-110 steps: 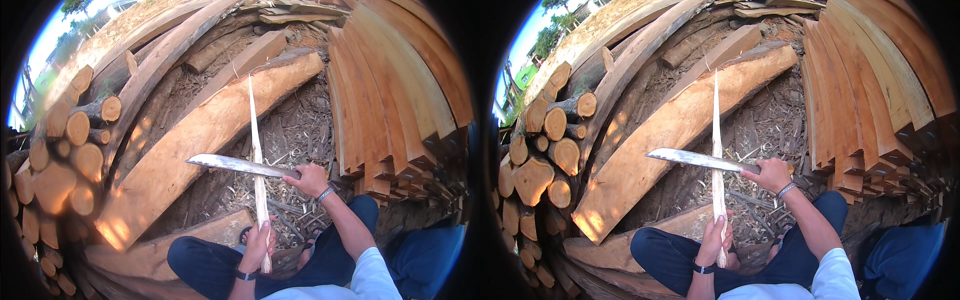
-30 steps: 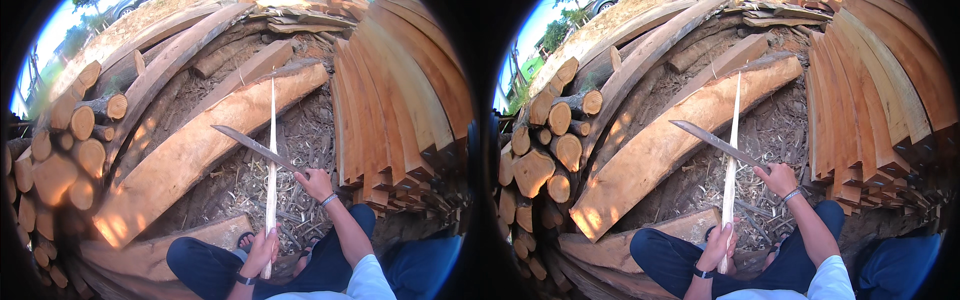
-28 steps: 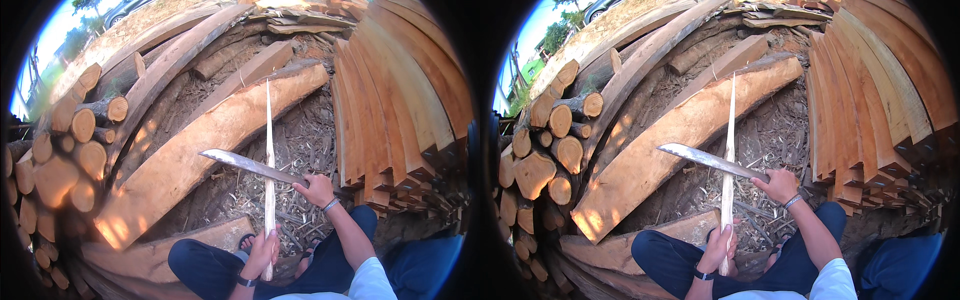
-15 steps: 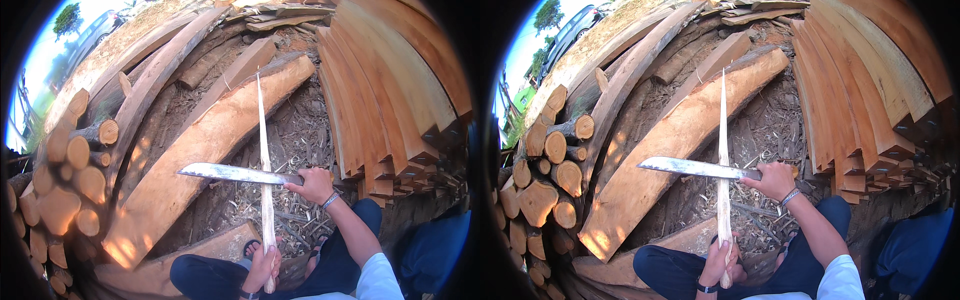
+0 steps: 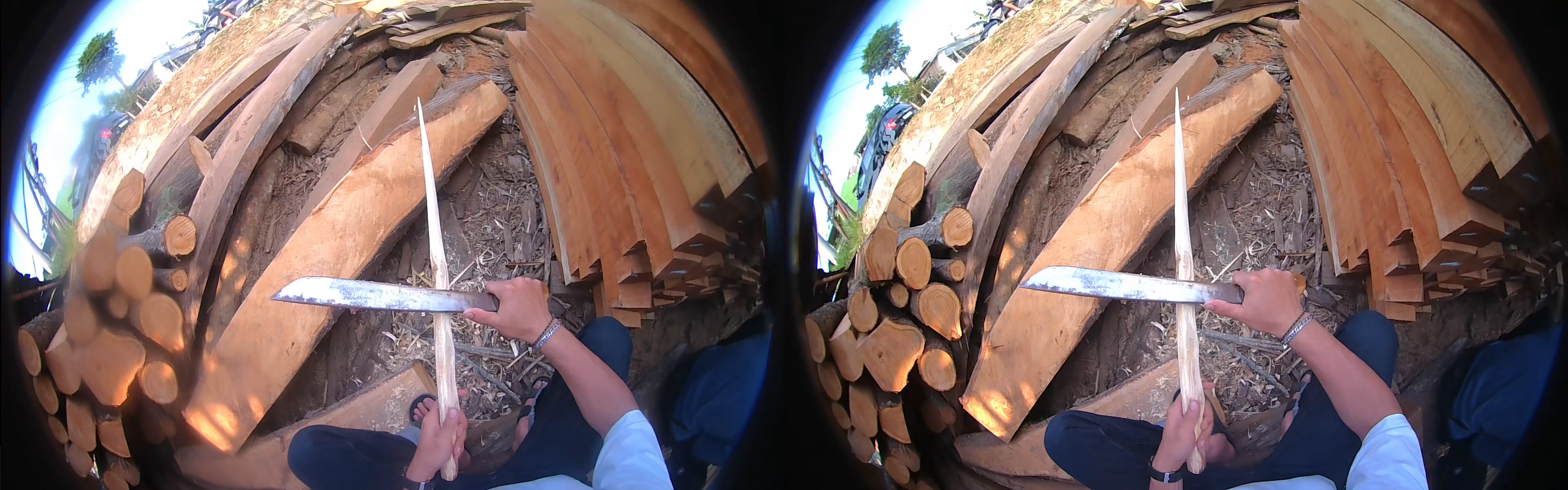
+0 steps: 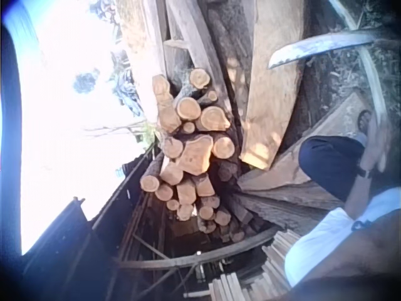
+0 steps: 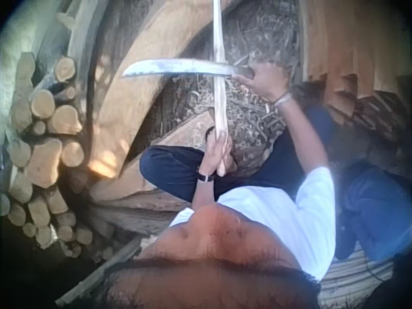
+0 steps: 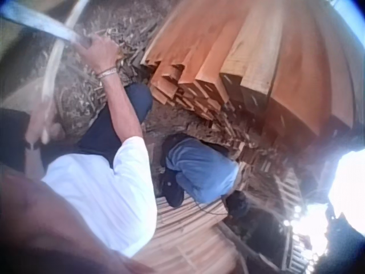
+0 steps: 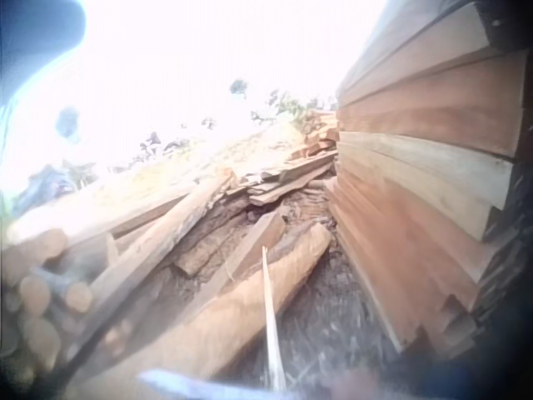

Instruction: The person uses a machete to shave and smooth a thin piece of wood while sitting among piles of lumber.

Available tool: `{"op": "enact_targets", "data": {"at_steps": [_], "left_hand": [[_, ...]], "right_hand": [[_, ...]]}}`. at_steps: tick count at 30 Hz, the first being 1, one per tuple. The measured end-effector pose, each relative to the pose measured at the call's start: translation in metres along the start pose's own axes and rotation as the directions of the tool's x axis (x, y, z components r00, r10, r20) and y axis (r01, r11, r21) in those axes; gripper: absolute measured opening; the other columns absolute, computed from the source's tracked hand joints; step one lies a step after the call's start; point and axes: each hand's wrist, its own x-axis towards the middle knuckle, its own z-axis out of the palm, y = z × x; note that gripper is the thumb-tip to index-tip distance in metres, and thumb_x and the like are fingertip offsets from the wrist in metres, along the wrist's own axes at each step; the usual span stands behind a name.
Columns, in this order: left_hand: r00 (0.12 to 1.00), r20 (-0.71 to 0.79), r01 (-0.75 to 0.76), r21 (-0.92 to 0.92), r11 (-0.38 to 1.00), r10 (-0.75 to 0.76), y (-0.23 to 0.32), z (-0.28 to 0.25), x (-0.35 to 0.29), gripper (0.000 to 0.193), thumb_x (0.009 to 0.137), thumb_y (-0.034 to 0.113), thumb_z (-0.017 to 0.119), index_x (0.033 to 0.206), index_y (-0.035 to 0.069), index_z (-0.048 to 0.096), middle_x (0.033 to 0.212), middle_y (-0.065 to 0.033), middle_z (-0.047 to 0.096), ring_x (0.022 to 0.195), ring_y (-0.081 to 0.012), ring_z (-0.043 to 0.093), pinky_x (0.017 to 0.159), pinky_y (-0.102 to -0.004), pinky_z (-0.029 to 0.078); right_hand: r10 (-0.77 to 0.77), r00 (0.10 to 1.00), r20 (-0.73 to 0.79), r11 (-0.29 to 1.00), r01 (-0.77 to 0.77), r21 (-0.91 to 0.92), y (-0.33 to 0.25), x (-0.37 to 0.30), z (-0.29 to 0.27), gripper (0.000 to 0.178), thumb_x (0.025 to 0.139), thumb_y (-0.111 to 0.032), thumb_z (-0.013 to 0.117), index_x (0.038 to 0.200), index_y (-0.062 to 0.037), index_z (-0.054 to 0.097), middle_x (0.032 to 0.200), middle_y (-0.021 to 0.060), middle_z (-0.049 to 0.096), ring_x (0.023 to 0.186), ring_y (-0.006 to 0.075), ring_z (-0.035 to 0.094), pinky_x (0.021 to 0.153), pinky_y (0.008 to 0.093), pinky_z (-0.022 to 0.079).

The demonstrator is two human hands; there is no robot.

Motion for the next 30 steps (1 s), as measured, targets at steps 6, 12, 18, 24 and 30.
{"op": "enact_targets", "data": {"at_steps": [6,12,18,24,30], "left_hand": [[0.999,0.007,-0.043,-0.006,0.999,0.044,0.001,0.002,0.000,0.040,0.109,0.019,0.038,0.141,-0.004,0.037,0.073,-0.0028,0.049,0.042,-0.0060,0.041,0.038,-0.0212,0.036],[0.999,0.020,-0.031,0.001,1.000,0.031,0.003,0.007,-0.005,0.039,0.109,0.019,0.037,0.140,-0.005,0.037,0.073,-0.0027,0.049,0.044,-0.0064,0.043,0.039,-0.0210,0.038],[0.994,-0.043,-0.100,-0.001,0.995,0.099,0.006,0.005,-0.001,0.045,0.110,0.030,0.038,0.136,-0.007,0.042,0.071,-0.0029,0.048,0.044,-0.0073,0.041,0.041,-0.0219,0.036],[0.998,-0.041,-0.047,0.037,0.998,0.049,0.006,0.010,-0.004,0.043,0.110,0.028,0.038,0.134,-0.007,0.043,0.071,-0.0036,0.048,0.044,-0.0073,0.042,0.041,-0.0220,0.036],[1.000,-0.005,0.007,0.018,1.000,-0.007,0.006,0.012,-0.005,0.038,0.109,0.016,0.033,0.140,-0.005,0.037,0.073,-0.0026,0.048,0.045,-0.0066,0.042,0.040,-0.0206,0.037]], "right_hand": [[0.021,1.000,-0.013,1.000,-0.021,-0.012,0.004,0.007,-0.002,0.074,0.077,-0.080,0.059,0.074,-0.0075,0.072,0.061,0.0147,0.065,0.061,0.0317,0.069,0.059,0.0435,0.053],[-0.024,0.998,-0.056,1.000,0.023,-0.008,0.010,0.017,-0.008,0.069,0.078,-0.076,0.062,0.067,-0.0079,0.065,0.060,0.0138,0.062,0.061,0.0339,0.067,0.059,0.0454,0.051],[-0.021,1.000,-0.023,1.000,0.021,0.013,0.007,0.005,-0.001,0.070,0.078,-0.076,0.062,0.066,-0.0070,0.065,0.059,0.0135,0.062,0.060,0.0330,0.066,0.058,0.0454,0.050],[0.070,0.997,0.012,0.997,-0.070,-0.013,0.008,0.010,0.005,0.076,0.078,-0.082,0.056,0.071,-0.0082,0.070,0.060,0.0151,0.065,0.061,0.0327,0.069,0.059,0.0447,0.053],[0.008,0.999,-0.048,0.999,-0.010,-0.035,0.015,0.017,0.000,0.070,0.079,-0.077,0.061,0.071,-0.0074,0.069,0.060,0.0135,0.063,0.061,0.0321,0.067,0.058,0.0450,0.050]]}}
